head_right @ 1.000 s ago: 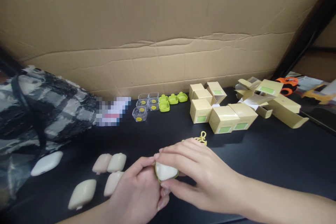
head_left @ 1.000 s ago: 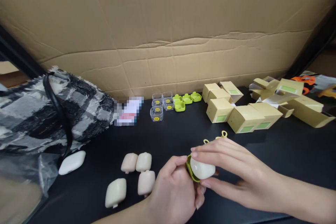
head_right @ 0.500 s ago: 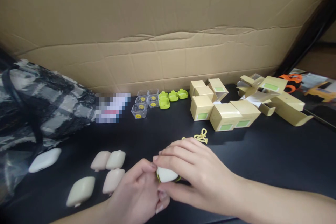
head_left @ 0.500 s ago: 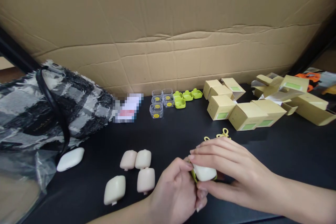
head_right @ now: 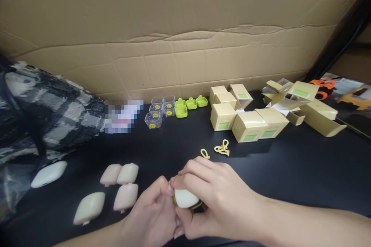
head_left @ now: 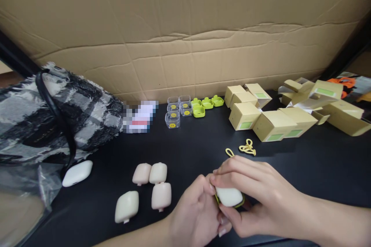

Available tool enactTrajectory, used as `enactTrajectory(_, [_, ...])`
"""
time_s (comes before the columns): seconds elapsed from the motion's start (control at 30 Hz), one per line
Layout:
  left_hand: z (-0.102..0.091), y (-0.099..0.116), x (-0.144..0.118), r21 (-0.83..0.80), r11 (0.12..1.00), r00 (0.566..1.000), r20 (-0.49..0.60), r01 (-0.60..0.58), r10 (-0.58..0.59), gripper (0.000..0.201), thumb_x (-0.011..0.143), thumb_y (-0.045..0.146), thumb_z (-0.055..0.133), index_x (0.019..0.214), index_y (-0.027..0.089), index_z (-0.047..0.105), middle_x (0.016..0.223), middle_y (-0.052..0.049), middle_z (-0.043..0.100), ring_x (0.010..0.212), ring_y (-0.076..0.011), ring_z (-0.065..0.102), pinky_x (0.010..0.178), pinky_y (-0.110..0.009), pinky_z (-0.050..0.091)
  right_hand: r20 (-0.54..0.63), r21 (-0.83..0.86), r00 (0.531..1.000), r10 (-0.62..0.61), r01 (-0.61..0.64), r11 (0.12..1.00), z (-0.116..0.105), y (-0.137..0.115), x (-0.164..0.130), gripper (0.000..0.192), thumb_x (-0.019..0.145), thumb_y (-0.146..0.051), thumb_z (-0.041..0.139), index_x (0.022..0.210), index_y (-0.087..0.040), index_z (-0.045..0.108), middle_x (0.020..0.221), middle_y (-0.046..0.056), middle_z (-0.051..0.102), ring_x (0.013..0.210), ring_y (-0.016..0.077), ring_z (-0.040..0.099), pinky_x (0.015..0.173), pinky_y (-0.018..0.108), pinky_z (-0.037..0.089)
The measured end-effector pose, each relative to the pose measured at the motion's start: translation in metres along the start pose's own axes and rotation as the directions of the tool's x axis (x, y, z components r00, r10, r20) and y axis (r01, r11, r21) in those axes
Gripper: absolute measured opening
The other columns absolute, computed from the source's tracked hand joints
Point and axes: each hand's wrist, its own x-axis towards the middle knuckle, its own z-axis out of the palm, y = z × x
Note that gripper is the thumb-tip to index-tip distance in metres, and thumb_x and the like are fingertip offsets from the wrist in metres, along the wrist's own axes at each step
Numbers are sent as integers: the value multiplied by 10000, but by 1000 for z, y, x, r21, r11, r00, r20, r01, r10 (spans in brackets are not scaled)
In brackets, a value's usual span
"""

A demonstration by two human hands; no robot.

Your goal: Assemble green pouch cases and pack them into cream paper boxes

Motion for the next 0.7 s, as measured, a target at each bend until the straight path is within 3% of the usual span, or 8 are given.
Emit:
enactTrajectory(0.13, [-6,-2,2,-22,1000,1000,8,1,-1,134,662,311,483,679,179,468,594,27,448,526,-103,351,528,-283,171,27,26,999,28,-28,999,-2,2,0,224,776,-185,649,999,-176,627,905,56,679,790,162,641,659,251,519])
enactTrajectory(0.27, [-3,-1,2,-32,998,998,46,-50,51,238,700,366,497,811,159,537,648,18,496,493,-90,355,483,-267,176,93,43,992,86,-91,995,-5,4,-3,304,808,-345,691,1078,-216,633,1022,72,632,795,151,635,638,237,516])
enactTrajectory(0.37, [4,2,-1,92,989,993,17,-115,114,403,742,490,562,946,142,553,722,-4,554,508,-75,375,480,-247,196,124,32,988,97,-102,994,-9,2,-3,493,779,-384,720,1217,-234,552,1066,75,630,836,172,644,662,250,532])
enactTrajectory(0.47, [6,5,-6,278,949,983,-63,-148,172,557,688,489,712,1077,138,519,801,-25,598,524,-56,380,492,-226,228,90,115,989,118,-128,985,-17,2,-1,636,737,-275,734,1296,-217,437,1104,77,640,922,195,652,723,254,550])
enactTrajectory(0.57, [2,7,-9,440,873,960,-81,-208,270,484,674,404,781,1007,163,528,774,14,559,545,-46,388,511,-207,277,83,200,990,114,-128,971,-27,5,3,426,756,-111,650,1139,-232,508,1083,39,653,988,166,642,832,240,530])
enactTrajectory(0.7, [-5,4,-9,516,787,921,9,-338,389,554,711,317,779,1126,237,421,861,19,563,700,-77,480,647,-210,377,128,151,992,9,-29,988,-34,10,5,244,812,-139,661,1023,-217,567,1063,42,664,965,144,650,822,225,525])
